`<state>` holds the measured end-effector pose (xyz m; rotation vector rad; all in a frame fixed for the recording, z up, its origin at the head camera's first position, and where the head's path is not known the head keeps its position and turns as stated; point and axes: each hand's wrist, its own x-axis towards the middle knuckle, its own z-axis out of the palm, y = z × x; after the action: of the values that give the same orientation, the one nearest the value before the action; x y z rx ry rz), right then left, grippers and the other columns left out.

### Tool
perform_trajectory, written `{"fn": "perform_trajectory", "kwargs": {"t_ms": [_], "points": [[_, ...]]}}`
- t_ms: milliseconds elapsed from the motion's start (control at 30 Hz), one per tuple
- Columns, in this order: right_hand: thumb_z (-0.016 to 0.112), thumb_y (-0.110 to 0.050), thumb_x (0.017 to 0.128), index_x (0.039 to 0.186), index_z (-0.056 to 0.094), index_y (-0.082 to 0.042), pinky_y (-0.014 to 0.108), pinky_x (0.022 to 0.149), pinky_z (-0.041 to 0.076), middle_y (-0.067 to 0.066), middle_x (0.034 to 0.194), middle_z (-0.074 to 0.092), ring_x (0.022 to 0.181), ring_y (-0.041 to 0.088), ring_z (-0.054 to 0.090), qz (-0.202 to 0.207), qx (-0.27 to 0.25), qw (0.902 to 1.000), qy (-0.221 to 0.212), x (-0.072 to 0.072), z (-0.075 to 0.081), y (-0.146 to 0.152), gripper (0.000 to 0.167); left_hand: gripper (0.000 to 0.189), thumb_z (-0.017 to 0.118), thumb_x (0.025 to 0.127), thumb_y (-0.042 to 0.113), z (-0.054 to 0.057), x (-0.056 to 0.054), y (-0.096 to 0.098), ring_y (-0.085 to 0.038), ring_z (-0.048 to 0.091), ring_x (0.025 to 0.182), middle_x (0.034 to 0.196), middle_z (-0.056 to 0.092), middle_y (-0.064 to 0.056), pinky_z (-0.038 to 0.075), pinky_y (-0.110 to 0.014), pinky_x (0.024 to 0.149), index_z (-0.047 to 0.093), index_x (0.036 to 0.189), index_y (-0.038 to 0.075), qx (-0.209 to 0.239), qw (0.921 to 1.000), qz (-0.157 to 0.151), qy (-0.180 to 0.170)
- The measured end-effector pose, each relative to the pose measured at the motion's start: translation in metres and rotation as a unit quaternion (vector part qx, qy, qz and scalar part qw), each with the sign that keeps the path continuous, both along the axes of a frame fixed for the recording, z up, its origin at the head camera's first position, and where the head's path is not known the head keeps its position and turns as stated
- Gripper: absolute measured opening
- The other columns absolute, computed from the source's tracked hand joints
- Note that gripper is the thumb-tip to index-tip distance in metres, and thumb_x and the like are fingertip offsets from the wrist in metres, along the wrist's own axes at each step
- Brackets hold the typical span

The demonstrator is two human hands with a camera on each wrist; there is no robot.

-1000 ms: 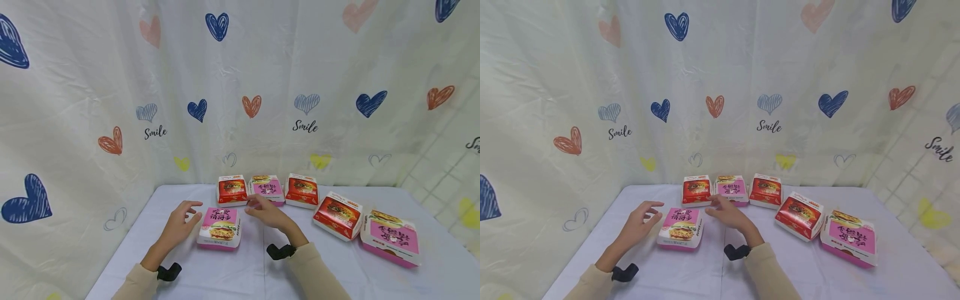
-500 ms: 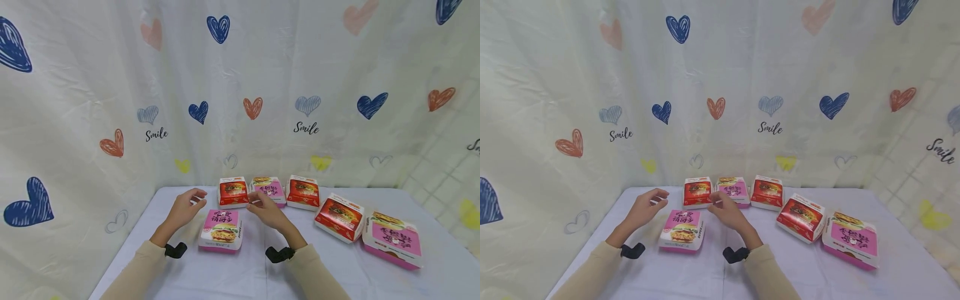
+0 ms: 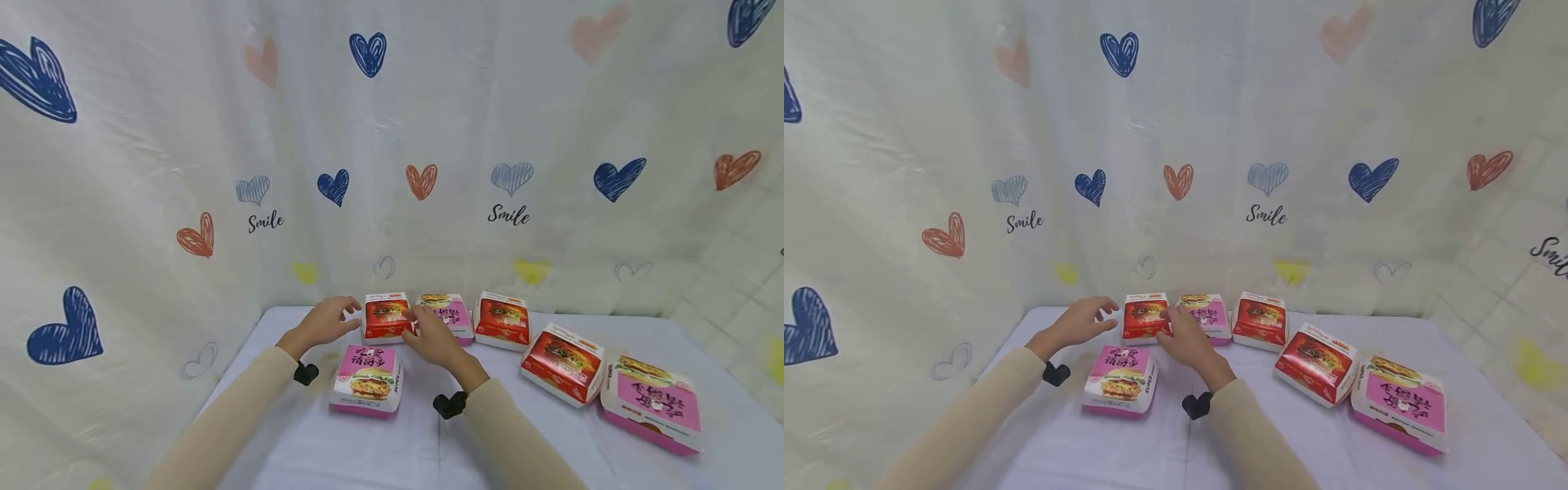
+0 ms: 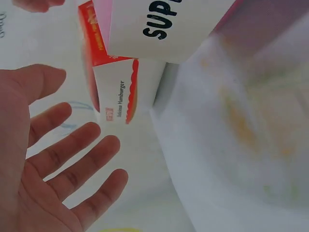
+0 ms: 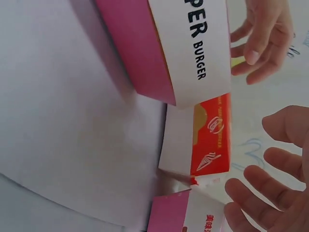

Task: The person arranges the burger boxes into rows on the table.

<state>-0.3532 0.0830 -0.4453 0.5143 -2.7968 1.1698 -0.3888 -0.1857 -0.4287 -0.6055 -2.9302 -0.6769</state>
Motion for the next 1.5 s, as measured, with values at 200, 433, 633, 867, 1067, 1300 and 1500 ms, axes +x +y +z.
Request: {"fn": "perform_trajectory", "kwargs": {"t_ms": [200, 433, 633, 867, 1067, 1300, 1500], "points": [[0.07, -0.027, 0.096, 0.142, 0.054, -0.009, 0.054, 0.11, 0.047, 0.014, 0.14, 0.055, 0.129, 0.032, 0.054, -0.006, 0.134, 0.9905, 0.032, -0.018, 0.003, -0.008, 0.052, 0.053, 0.068, 0.096, 0.046, -0.003, -0.014, 0.008, -0.026, 0.065, 0.113, 0.135, 0.065, -0.013, 0.056, -0.046, 0.096, 0.058, 0.139, 0.017, -0.046, 0.9986, 0.0, -0.025], [0.068, -0.036, 0.097, 0.149, 0.05, -0.011, 0.059, 0.119, 0.033, 0.016, 0.146, 0.053, 0.141, 0.04, 0.041, -0.016, 0.251, 0.9646, 0.081, -0.033, 0.004, -0.018, 0.06, 0.062, 0.067, 0.094, 0.055, -0.001, -0.021, 0.004, -0.032, 0.058, 0.129, 0.142, 0.059, -0.015, 0.05, -0.055, 0.105, 0.057, 0.142, 0.018, -0.053, 0.9976, 0.019, -0.042], [0.066, -0.039, 0.099, 0.153, 0.047, -0.014, 0.06, 0.122, 0.027, 0.015, 0.15, 0.053, 0.145, 0.041, 0.038, -0.022, 0.285, 0.9546, 0.084, -0.035, 0.003, -0.018, 0.062, 0.064, 0.067, 0.094, 0.054, -0.01, -0.028, 0.002, -0.036, 0.058, 0.129, 0.14, 0.062, -0.016, 0.05, -0.056, 0.104, 0.053, 0.145, 0.019, -0.01, 0.997, 0.022, -0.074], [0.066, -0.04, 0.099, 0.153, 0.047, -0.018, 0.06, 0.122, 0.025, 0.013, 0.151, 0.054, 0.145, 0.039, 0.039, -0.025, 0.299, 0.9508, 0.077, -0.036, -0.005, -0.016, 0.061, 0.066, 0.066, 0.096, 0.05, -0.019, -0.027, 0.005, -0.036, 0.059, 0.129, 0.136, 0.065, -0.015, 0.048, -0.057, 0.105, 0.046, 0.152, 0.02, 0.043, 0.9936, 0.012, -0.103], [0.066, -0.039, 0.099, 0.15, 0.051, -0.018, 0.06, 0.121, 0.028, 0.011, 0.148, 0.057, 0.142, 0.037, 0.042, -0.033, 0.298, 0.949, 0.098, -0.037, -0.011, -0.013, 0.057, 0.068, 0.065, 0.098, 0.046, -0.027, -0.028, 0.008, -0.03, 0.067, 0.117, 0.135, 0.066, -0.016, 0.052, -0.053, 0.102, 0.04, 0.156, 0.02, 0.069, 0.9901, 0.01, -0.121], [0.066, -0.039, 0.099, 0.147, 0.054, -0.019, 0.06, 0.12, 0.028, 0.011, 0.145, 0.058, 0.142, 0.037, 0.043, -0.036, 0.289, 0.9508, 0.106, -0.034, -0.017, -0.013, 0.054, 0.07, 0.063, 0.1, 0.045, -0.034, -0.027, 0.005, -0.025, 0.072, 0.1, 0.141, 0.061, -0.02, 0.055, -0.049, 0.096, 0.033, 0.16, 0.026, 0.096, 0.9826, 0.012, -0.159], [0.066, -0.04, 0.098, 0.146, 0.054, -0.02, 0.059, 0.119, 0.03, 0.012, 0.143, 0.058, 0.14, 0.036, 0.043, -0.031, 0.285, 0.9514, 0.112, -0.034, -0.021, -0.016, 0.053, 0.069, 0.064, 0.1, 0.043, -0.036, -0.029, -0.001, -0.026, 0.072, 0.103, 0.141, 0.061, -0.021, 0.058, -0.045, 0.089, 0.034, 0.159, 0.027, 0.121, 0.9767, 0.018, -0.176]]}}
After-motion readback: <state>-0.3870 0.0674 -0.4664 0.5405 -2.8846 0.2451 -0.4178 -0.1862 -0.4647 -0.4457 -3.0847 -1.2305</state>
